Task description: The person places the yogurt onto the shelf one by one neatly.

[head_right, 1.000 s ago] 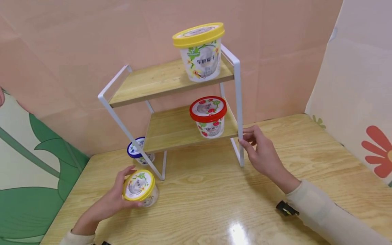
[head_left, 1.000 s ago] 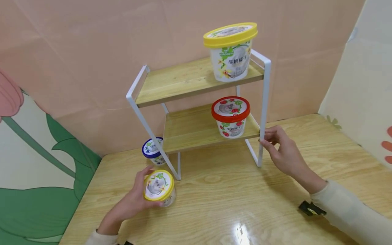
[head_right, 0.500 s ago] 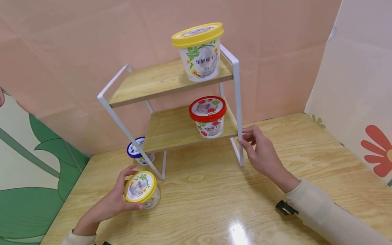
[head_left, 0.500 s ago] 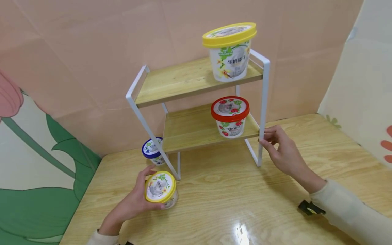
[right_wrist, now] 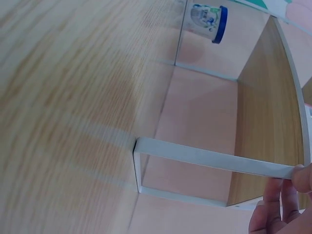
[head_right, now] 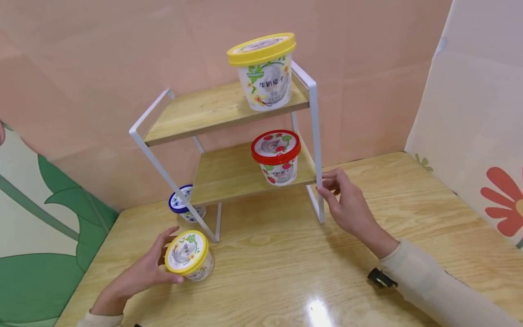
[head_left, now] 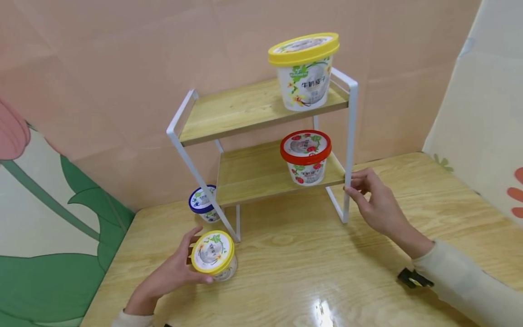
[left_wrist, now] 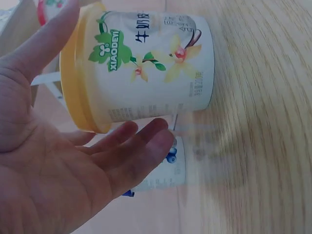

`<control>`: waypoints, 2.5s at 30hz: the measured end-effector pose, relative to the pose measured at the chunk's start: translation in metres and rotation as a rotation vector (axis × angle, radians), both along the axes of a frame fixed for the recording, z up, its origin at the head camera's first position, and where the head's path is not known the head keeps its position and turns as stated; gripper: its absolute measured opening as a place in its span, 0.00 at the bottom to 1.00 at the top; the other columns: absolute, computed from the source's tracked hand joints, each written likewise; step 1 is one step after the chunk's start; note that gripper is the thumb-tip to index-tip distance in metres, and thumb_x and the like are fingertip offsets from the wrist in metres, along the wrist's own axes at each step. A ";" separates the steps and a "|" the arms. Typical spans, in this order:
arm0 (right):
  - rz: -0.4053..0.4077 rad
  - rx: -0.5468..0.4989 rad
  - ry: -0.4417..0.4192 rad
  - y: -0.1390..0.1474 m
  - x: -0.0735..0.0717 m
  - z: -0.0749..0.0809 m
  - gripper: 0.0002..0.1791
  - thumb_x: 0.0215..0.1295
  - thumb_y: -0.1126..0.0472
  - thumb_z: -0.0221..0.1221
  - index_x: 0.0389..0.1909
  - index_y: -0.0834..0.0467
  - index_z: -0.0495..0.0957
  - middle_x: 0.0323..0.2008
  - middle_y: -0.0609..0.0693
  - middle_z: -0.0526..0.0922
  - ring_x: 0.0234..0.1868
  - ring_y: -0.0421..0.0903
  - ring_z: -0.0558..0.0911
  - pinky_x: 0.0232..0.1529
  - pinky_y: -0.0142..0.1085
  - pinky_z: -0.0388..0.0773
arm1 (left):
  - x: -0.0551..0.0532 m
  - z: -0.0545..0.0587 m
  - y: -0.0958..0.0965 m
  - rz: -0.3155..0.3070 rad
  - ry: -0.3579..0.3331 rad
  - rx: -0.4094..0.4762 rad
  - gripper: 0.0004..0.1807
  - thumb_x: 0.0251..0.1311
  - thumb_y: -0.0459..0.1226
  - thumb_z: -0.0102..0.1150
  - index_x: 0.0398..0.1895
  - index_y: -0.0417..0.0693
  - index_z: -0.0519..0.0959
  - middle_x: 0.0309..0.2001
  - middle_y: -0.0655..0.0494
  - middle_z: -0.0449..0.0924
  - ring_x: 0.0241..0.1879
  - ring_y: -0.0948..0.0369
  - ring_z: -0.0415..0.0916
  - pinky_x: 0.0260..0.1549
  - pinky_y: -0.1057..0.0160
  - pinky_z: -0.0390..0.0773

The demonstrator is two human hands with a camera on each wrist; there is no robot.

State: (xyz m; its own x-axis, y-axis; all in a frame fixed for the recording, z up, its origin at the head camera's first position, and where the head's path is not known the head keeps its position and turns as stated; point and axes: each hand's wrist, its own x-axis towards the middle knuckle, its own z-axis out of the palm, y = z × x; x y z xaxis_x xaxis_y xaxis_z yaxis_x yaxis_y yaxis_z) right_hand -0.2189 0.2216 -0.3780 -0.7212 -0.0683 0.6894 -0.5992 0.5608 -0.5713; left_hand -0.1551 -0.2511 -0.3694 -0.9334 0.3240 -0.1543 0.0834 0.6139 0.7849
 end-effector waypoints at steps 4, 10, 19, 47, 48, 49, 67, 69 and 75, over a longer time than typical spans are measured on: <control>0.003 0.001 0.008 0.000 0.000 0.000 0.16 0.62 0.78 0.60 0.49 0.67 0.70 0.34 0.54 0.84 0.32 0.31 0.78 0.34 0.19 0.72 | 0.000 -0.001 -0.001 0.002 0.024 -0.024 0.60 0.42 0.41 0.81 0.76 0.49 0.50 0.69 0.40 0.59 0.65 0.40 0.64 0.59 0.43 0.74; 0.001 0.002 0.002 0.000 0.001 0.000 0.16 0.62 0.77 0.60 0.49 0.67 0.70 0.34 0.54 0.84 0.32 0.30 0.76 0.34 0.19 0.72 | 0.001 0.001 -0.002 0.022 0.046 -0.029 0.59 0.41 0.40 0.81 0.75 0.48 0.52 0.68 0.39 0.60 0.65 0.39 0.65 0.58 0.43 0.76; -0.007 0.009 -0.006 -0.001 0.003 0.001 0.15 0.63 0.77 0.60 0.49 0.67 0.69 0.34 0.56 0.84 0.32 0.31 0.78 0.35 0.19 0.72 | -0.003 0.002 -0.001 0.016 0.092 -0.044 0.55 0.39 0.42 0.83 0.72 0.47 0.61 0.62 0.46 0.69 0.63 0.46 0.69 0.62 0.46 0.73; -0.003 0.000 0.000 -0.001 0.003 0.000 0.15 0.63 0.77 0.60 0.49 0.68 0.69 0.34 0.56 0.84 0.34 0.24 0.75 0.35 0.18 0.71 | -0.004 -0.004 0.015 0.000 0.122 -0.015 0.56 0.40 0.41 0.82 0.74 0.41 0.60 0.63 0.45 0.67 0.58 0.51 0.71 0.54 0.66 0.77; -0.004 -0.001 0.001 -0.001 0.003 -0.001 0.16 0.63 0.77 0.60 0.49 0.68 0.69 0.34 0.56 0.84 0.34 0.24 0.75 0.35 0.18 0.71 | -0.004 -0.004 0.015 -0.009 0.131 -0.020 0.56 0.40 0.42 0.82 0.74 0.40 0.60 0.64 0.45 0.67 0.58 0.51 0.71 0.54 0.65 0.77; -0.004 -0.001 0.001 -0.001 0.003 0.000 0.15 0.63 0.77 0.59 0.49 0.68 0.69 0.34 0.56 0.84 0.34 0.24 0.75 0.35 0.18 0.71 | -0.005 -0.004 0.016 -0.010 0.135 -0.021 0.56 0.40 0.42 0.82 0.74 0.40 0.60 0.64 0.45 0.67 0.58 0.51 0.71 0.54 0.65 0.78; 0.008 -0.015 0.034 -0.003 0.002 -0.002 0.18 0.60 0.79 0.61 0.49 0.68 0.70 0.34 0.56 0.83 0.33 0.26 0.74 0.35 0.17 0.71 | -0.004 -0.014 0.032 0.016 0.187 -0.007 0.55 0.39 0.46 0.82 0.74 0.53 0.63 0.62 0.53 0.73 0.54 0.55 0.75 0.51 0.65 0.79; 0.008 -0.011 0.033 -0.003 0.001 -0.002 0.17 0.61 0.78 0.61 0.49 0.68 0.70 0.34 0.57 0.83 0.33 0.26 0.74 0.35 0.17 0.71 | -0.004 -0.015 0.034 0.005 0.199 0.012 0.54 0.39 0.45 0.82 0.73 0.52 0.63 0.62 0.51 0.73 0.53 0.55 0.76 0.51 0.65 0.79; 0.013 -0.015 0.027 -0.004 0.001 -0.001 0.15 0.64 0.75 0.60 0.49 0.68 0.69 0.33 0.59 0.82 0.33 0.26 0.74 0.36 0.17 0.71 | -0.003 -0.016 0.040 -0.012 0.203 0.046 0.54 0.39 0.44 0.82 0.73 0.53 0.64 0.63 0.52 0.73 0.54 0.56 0.75 0.51 0.65 0.80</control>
State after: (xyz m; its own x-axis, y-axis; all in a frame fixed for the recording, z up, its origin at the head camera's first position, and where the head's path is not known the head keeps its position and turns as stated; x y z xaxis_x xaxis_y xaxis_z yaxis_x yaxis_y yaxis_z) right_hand -0.2176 0.2175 -0.3792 -0.7012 -0.0665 0.7099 -0.6217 0.5444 -0.5631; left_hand -0.1584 -0.2107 -0.3853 -0.9398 0.3377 0.0520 0.2500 0.5759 0.7784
